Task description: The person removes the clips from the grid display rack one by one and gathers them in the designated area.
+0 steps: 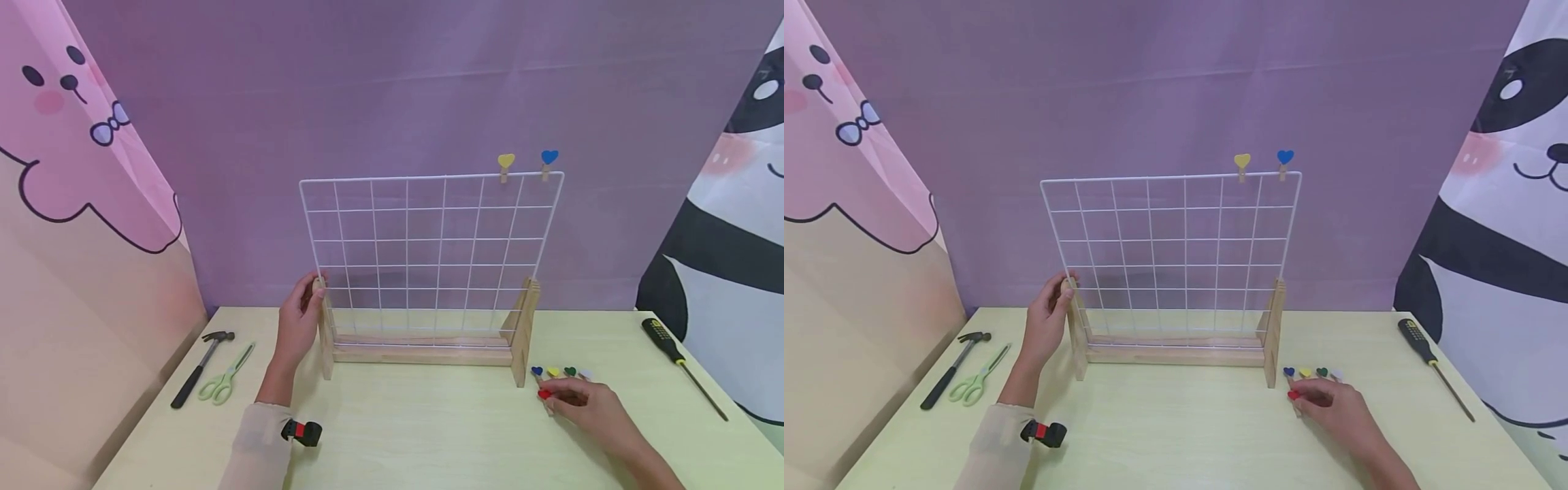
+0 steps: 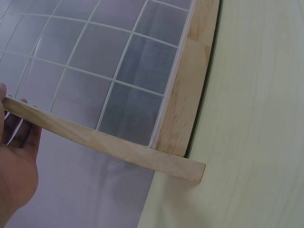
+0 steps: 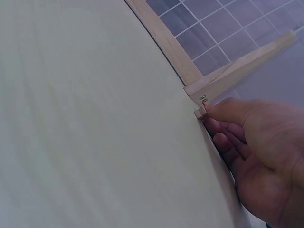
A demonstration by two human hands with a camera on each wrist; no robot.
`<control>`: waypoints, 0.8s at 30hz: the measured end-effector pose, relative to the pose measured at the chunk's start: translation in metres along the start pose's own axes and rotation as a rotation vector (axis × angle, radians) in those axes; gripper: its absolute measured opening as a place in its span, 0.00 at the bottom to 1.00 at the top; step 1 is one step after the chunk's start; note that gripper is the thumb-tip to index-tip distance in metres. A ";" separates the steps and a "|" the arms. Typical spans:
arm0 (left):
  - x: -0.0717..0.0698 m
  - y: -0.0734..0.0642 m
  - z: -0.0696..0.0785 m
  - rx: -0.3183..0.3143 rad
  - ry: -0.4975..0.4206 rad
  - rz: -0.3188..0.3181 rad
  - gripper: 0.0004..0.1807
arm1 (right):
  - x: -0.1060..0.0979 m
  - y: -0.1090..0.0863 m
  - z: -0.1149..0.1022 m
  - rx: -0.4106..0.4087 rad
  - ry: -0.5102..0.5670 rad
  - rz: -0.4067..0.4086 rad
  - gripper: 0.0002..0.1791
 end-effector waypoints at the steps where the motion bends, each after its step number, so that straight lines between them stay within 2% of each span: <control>1: 0.000 0.000 0.000 0.000 0.000 0.001 0.22 | 0.000 0.000 0.000 -0.002 -0.005 0.005 0.16; 18: 0.000 -0.002 0.000 -0.002 0.005 0.000 0.21 | -0.002 -0.002 0.004 0.007 0.009 0.004 0.17; 24: 0.000 0.000 0.003 0.003 0.023 -0.001 0.21 | -0.010 -0.004 0.003 -0.013 0.001 0.022 0.15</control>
Point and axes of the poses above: each hand's wrist, its own y-axis towards the middle knuckle, its own x-axis out of the palm, z = x × y, the point moved 10 cm from there along y, towards the middle knuckle, and after that the axes turned 11 degrees about x, right-handed, at the moved point
